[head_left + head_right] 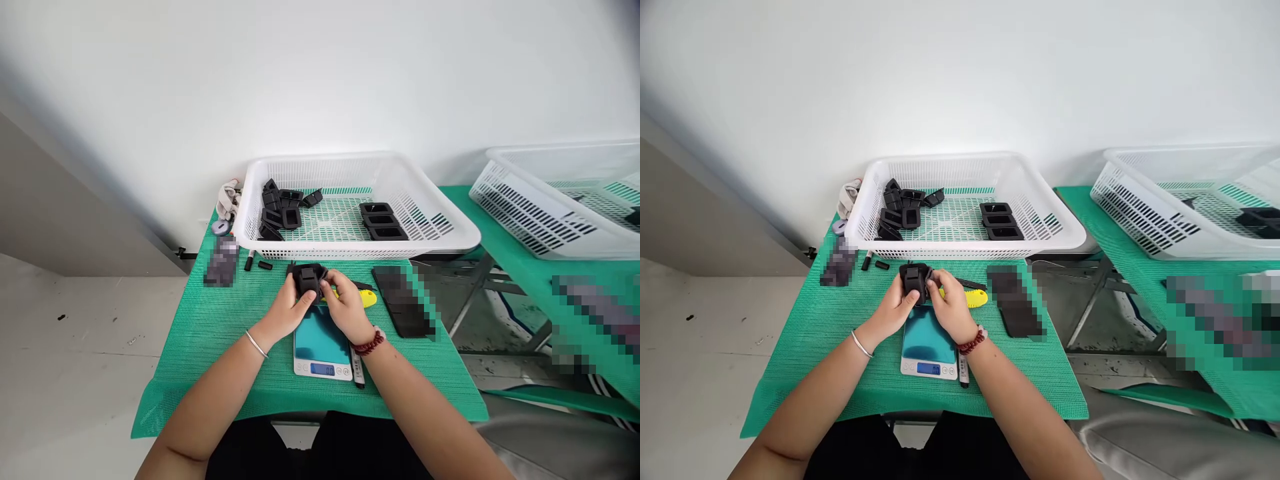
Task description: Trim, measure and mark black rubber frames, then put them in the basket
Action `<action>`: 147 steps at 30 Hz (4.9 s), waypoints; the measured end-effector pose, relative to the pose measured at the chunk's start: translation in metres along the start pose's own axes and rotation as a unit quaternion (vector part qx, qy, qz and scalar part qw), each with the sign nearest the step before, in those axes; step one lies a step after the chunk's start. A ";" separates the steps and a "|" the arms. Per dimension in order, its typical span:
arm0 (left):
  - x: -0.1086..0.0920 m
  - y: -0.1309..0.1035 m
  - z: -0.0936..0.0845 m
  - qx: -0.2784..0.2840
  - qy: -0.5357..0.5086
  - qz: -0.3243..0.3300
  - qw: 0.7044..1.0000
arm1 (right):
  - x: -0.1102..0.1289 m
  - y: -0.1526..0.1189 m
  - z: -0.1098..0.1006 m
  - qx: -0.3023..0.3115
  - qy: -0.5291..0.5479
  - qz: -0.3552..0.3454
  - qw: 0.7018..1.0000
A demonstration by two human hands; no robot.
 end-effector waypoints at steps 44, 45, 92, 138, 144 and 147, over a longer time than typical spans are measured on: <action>-0.003 -0.003 -0.006 -0.005 0.094 -0.005 0.996 | 0.003 0.003 -0.009 0.029 -0.024 -0.051 0.998; -0.003 -0.003 -0.007 -0.005 0.095 -0.005 0.995 | 0.002 0.003 -0.009 0.029 -0.025 -0.050 0.998; 0.000 -0.004 -0.009 -0.022 0.083 -0.007 0.996 | 0.003 0.001 -0.012 0.025 -0.037 -0.068 0.997; 0.005 0.000 -0.013 -0.080 -0.108 -0.025 0.991 | -0.025 0.003 -0.018 -0.056 0.142 0.114 0.982; 0.006 0.000 -0.011 -0.067 -0.096 -0.019 0.993 | -0.018 0.003 -0.007 0.040 0.172 0.103 0.979; 0.007 0.000 -0.012 -0.065 -0.079 -0.024 0.994 | -0.016 0.002 -0.003 0.067 0.156 0.094 0.981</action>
Point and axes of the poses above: each hand's wrist, its own y-axis towards the middle knuckle, its own z-axis out of the palm, x = y × z, the point moved 6 cm from there along y, towards the middle knuckle, and after that the axes turned 5 degrees about y, right-handed, at the moved point
